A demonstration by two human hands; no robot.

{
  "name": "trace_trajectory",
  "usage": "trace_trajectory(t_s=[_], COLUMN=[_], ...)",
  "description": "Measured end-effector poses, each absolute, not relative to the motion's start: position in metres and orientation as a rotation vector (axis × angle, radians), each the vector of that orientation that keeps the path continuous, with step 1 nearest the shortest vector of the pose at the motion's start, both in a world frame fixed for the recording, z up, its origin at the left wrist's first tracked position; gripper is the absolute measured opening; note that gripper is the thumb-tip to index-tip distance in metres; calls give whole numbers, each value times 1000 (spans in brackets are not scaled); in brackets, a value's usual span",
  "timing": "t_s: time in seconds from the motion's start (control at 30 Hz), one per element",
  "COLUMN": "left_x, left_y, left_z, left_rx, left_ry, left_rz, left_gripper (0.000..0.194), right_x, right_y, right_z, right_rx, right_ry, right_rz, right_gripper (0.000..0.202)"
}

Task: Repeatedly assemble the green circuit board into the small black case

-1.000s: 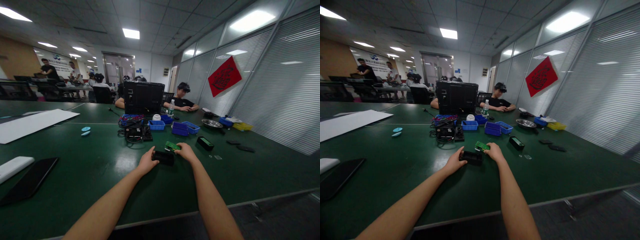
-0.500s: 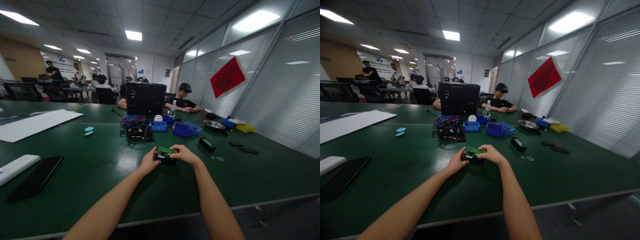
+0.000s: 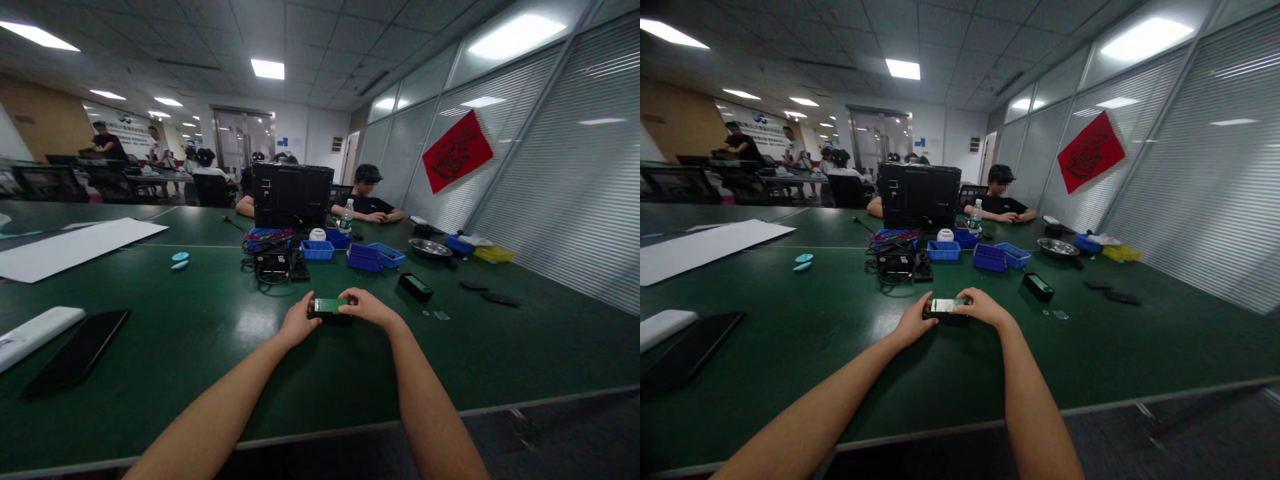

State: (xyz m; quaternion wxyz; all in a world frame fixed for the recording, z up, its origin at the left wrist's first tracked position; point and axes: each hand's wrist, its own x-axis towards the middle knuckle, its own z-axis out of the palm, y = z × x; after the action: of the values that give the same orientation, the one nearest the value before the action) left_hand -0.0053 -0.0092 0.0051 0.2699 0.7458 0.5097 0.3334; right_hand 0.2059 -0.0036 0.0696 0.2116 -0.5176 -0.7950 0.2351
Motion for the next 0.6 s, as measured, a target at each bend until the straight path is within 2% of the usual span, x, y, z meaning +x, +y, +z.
trace_trajectory(t_s=[0.43,0.6], left_x=[-5,-5], left_y=[-9,-8], left_z=[2,2], left_rx=[2024,2019], left_ry=[1384,1386], left_rz=[911,901], left_gripper=[77,76], right_x=[206,207], right_y=[-3,-5], right_z=[69,71], right_rx=[-1380,-1367], right_ry=[-2081,-2121], right_rz=[918,845], right_gripper=[29,29])
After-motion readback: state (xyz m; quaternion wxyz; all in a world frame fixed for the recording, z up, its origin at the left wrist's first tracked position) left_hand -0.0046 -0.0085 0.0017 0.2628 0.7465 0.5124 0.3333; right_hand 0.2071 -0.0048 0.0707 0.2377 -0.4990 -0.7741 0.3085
